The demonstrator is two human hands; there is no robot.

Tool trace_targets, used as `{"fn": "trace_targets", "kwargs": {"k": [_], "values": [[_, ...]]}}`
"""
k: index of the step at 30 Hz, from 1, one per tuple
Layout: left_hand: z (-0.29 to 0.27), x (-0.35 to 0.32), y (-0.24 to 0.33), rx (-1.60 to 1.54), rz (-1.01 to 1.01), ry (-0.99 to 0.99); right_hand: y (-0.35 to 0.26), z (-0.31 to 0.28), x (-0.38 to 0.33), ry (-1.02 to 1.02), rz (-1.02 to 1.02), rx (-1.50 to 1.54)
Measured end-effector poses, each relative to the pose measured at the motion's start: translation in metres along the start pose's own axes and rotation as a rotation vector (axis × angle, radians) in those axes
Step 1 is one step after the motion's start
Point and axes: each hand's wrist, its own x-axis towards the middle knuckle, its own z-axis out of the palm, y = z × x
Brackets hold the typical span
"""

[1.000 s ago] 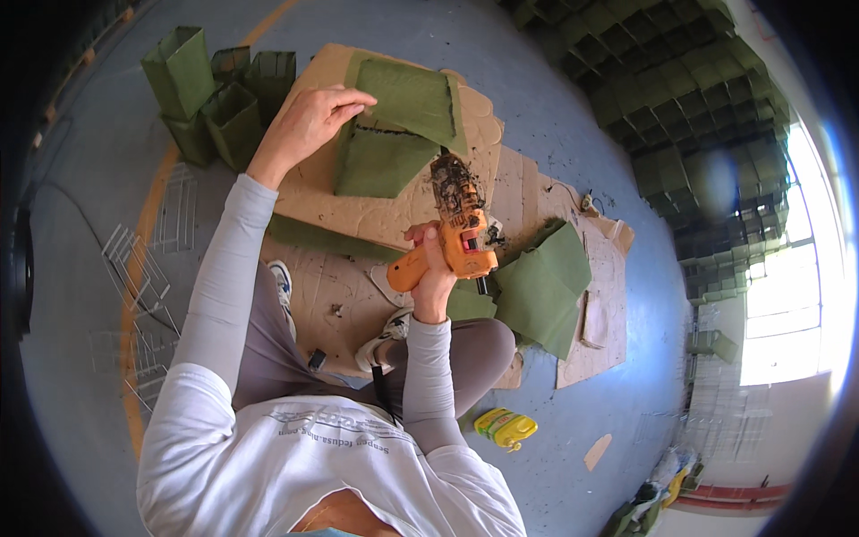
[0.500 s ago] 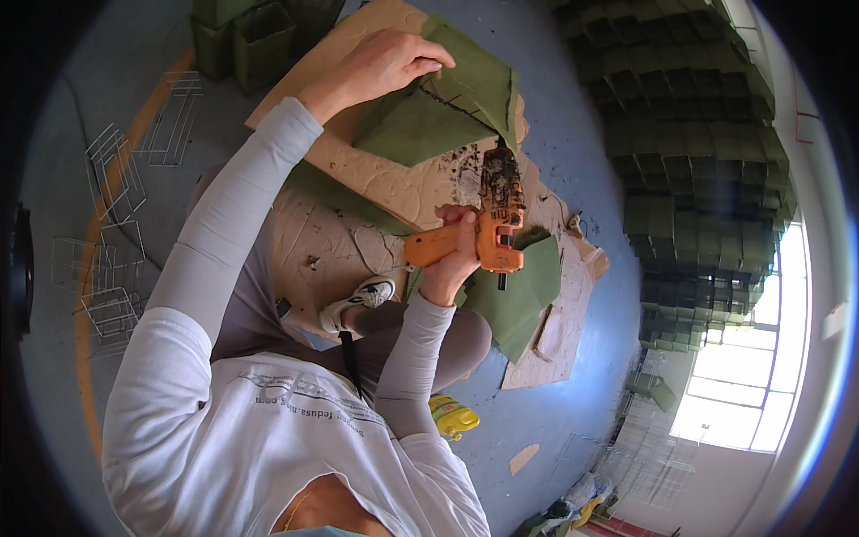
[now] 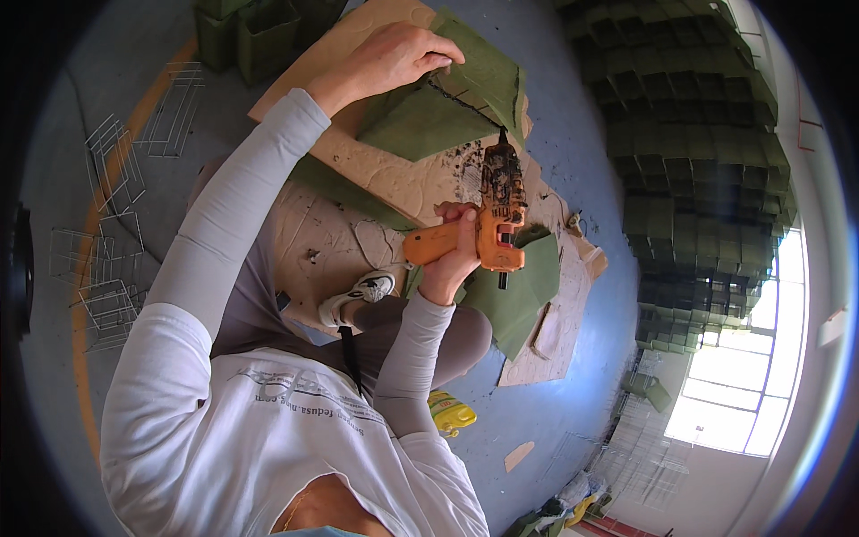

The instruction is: The recorder uses a hot glue gun to secure green fabric lining to a wire mesh storage bin frame.

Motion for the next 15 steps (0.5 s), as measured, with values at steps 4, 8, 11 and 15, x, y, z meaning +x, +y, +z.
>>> {"fn": "trace_targets", "kwargs": {"k": [4, 8, 11, 15], "values": [[0.002, -0.001, -0.003, 0.004, 0.027, 0.027, -0.001, 0.008, -0.004, 0.001, -0.011, 0.01], [0.002, 0.0, 0.0, 0.019, 0.04, 0.039, -0.001, 0.01, -0.007, -0.023, -0.001, 0.035], [-0.002, -0.001, 0.004, -0.025, -0.037, -0.017, -0.002, 0.014, -0.008, 0.004, 0.01, 0.029], [-0.003, -0.001, 0.005, -0.016, -0.042, -0.034, -0.003, 0.017, -0.008, 0.008, 0.0, 0.037]]}}
